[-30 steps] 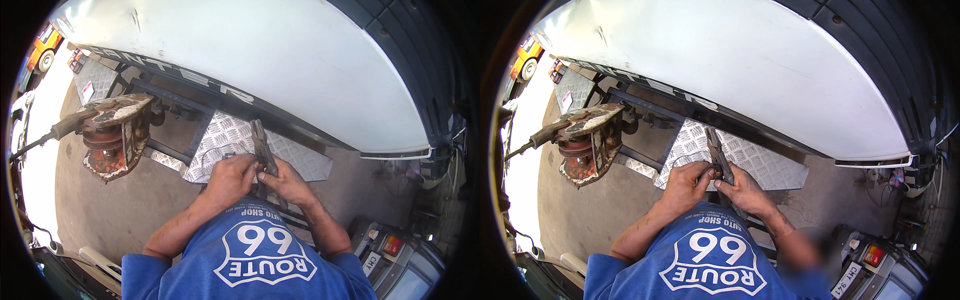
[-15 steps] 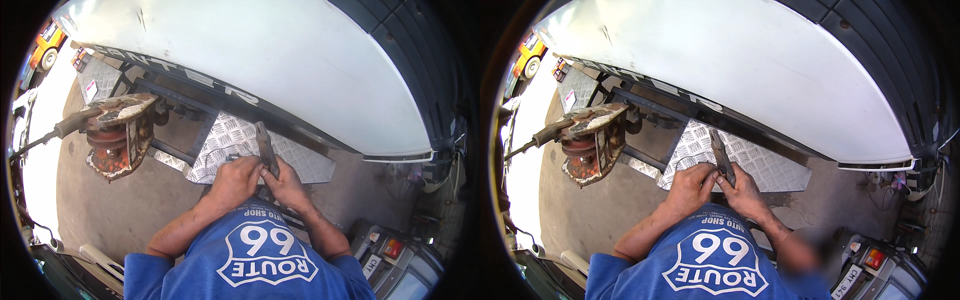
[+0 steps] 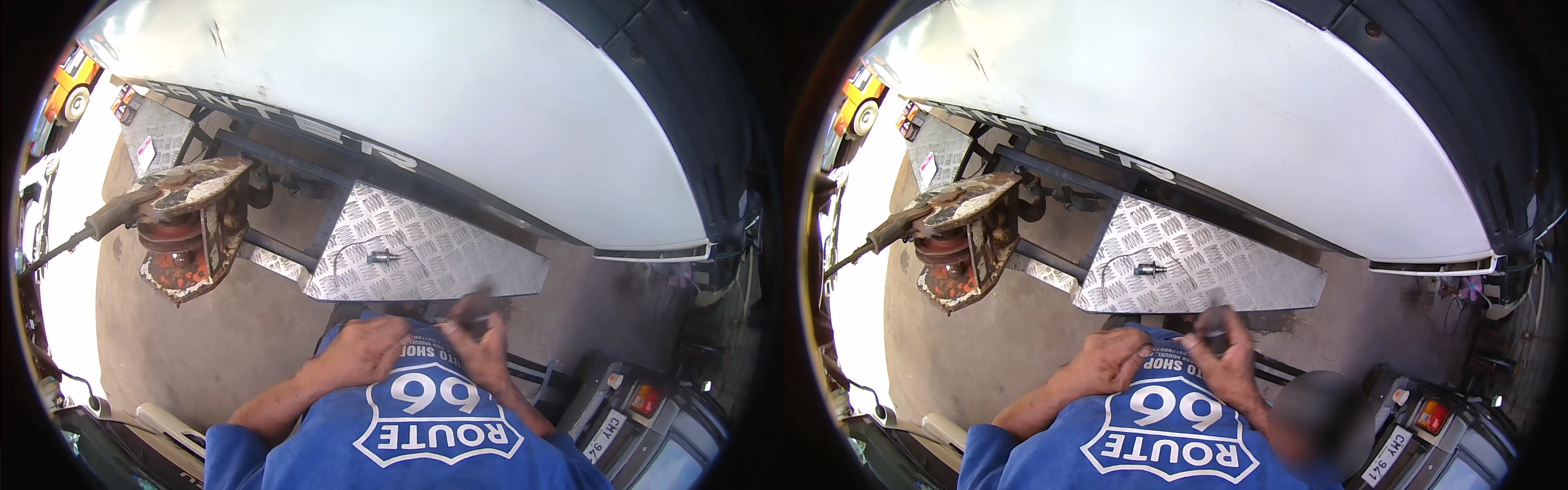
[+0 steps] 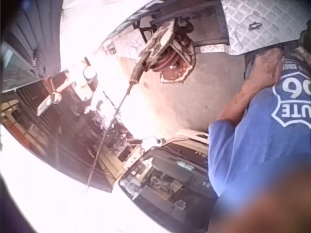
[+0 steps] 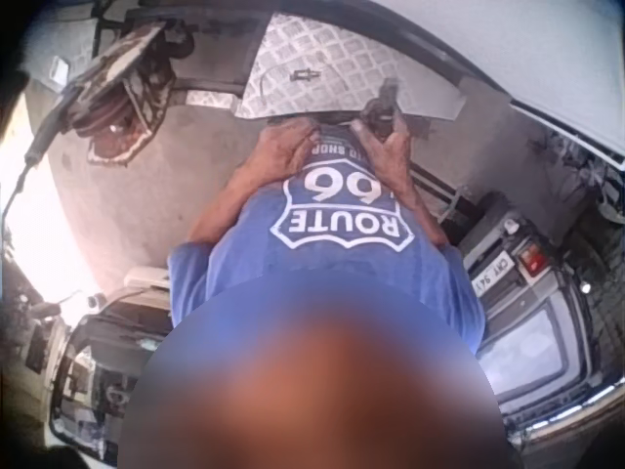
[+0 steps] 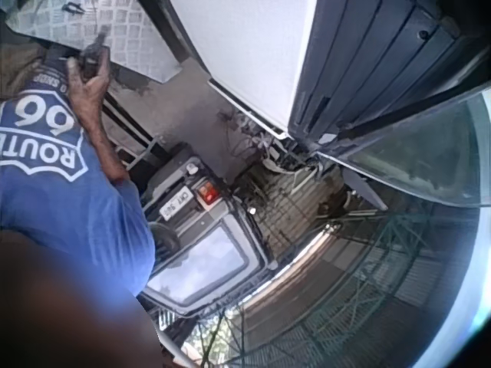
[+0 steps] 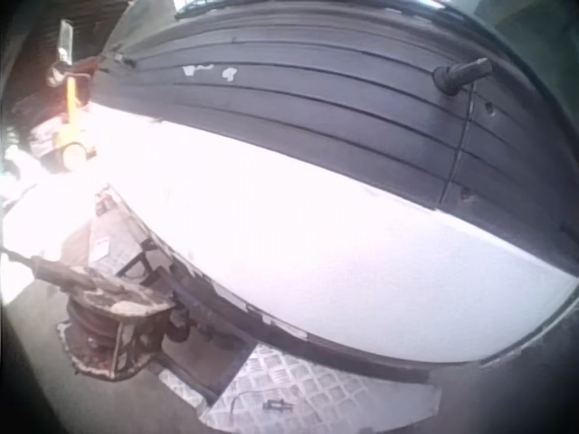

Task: The person picks up a small metal part and pliers, walks to the back of a white truck, and uses the pliers to manipulate the part on the truck's metal step. The person repeatedly adjusts the part with the pliers and hands.

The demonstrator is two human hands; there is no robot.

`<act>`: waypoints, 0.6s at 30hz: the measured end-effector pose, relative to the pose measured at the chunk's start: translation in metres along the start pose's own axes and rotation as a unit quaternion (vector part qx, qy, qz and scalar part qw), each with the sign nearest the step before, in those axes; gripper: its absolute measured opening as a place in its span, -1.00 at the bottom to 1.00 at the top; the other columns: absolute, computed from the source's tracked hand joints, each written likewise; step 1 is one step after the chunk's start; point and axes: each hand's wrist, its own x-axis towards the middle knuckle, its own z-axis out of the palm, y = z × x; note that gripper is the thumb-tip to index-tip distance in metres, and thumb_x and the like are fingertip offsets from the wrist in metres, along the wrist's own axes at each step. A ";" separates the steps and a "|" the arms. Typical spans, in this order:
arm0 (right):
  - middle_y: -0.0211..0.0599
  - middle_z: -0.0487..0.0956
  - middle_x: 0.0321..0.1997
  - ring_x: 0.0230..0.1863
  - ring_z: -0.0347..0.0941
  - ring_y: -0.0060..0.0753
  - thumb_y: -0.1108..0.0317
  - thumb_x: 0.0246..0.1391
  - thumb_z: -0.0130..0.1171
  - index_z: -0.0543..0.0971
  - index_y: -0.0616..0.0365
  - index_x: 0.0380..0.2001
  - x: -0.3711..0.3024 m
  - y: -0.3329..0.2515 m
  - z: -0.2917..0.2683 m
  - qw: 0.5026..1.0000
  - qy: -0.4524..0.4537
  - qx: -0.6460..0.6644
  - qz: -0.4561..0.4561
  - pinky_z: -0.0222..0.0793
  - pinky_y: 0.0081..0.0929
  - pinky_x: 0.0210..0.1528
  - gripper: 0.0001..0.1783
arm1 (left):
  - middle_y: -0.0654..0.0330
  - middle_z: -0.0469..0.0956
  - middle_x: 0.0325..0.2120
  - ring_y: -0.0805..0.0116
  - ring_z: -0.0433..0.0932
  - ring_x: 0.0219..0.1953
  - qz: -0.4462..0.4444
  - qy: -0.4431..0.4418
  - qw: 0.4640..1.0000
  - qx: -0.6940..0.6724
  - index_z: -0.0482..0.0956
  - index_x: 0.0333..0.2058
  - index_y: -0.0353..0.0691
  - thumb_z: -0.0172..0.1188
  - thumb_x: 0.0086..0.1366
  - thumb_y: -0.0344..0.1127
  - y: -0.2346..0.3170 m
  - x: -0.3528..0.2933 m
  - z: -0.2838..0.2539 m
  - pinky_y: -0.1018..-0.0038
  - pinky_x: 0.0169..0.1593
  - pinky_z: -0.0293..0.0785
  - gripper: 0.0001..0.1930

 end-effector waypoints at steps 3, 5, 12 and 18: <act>-0.38 0.49 -0.36 -0.29 0.44 -0.51 0.29 0.33 0.21 0.46 0.06 -0.15 0.002 0.009 -0.101 0.828 0.427 0.362 -0.008 0.51 -0.38 -0.23 -0.84 | -0.03 0.57 -0.44 -0.05 0.62 -0.38 -0.243 0.011 0.969 0.038 0.57 -0.31 -0.32 0.14 0.41 -0.42 -0.024 -0.034 -0.027 0.22 -0.29 0.53 -0.89; -0.38 0.48 -0.34 -0.27 0.45 -0.51 0.33 0.31 0.19 0.48 0.07 -0.13 -0.020 0.023 -0.130 0.842 0.517 0.144 0.044 0.49 -0.49 -0.38 -0.86 | -0.05 0.60 -0.41 -0.02 0.64 -0.37 -0.204 0.035 0.975 0.077 0.59 -0.26 -0.33 0.13 0.43 -0.40 -0.051 -0.027 -0.019 0.24 -0.27 0.54 -0.87; -0.49 0.58 -0.33 -0.32 0.47 -0.65 0.34 0.24 0.33 0.63 0.17 -0.08 0.011 0.096 -0.034 0.984 0.101 0.125 0.072 0.42 -0.57 -0.23 -0.76 | -0.14 0.67 -0.22 -0.11 0.68 -0.20 -0.049 -0.016 0.999 -0.017 0.63 -0.03 -0.34 0.14 0.44 -0.36 -0.065 0.067 0.035 0.17 -0.12 0.58 -0.76; -0.45 0.61 -0.39 -0.35 0.44 -0.62 0.31 0.24 0.34 0.66 0.23 -0.15 0.056 0.096 -0.004 0.983 0.122 0.118 0.070 0.41 -0.51 -0.25 -0.78 | -0.12 0.68 -0.17 -0.07 0.70 -0.20 0.015 -0.058 0.998 0.033 0.63 0.01 -0.36 0.17 0.40 -0.41 -0.064 0.107 0.086 0.22 -0.11 0.63 -0.74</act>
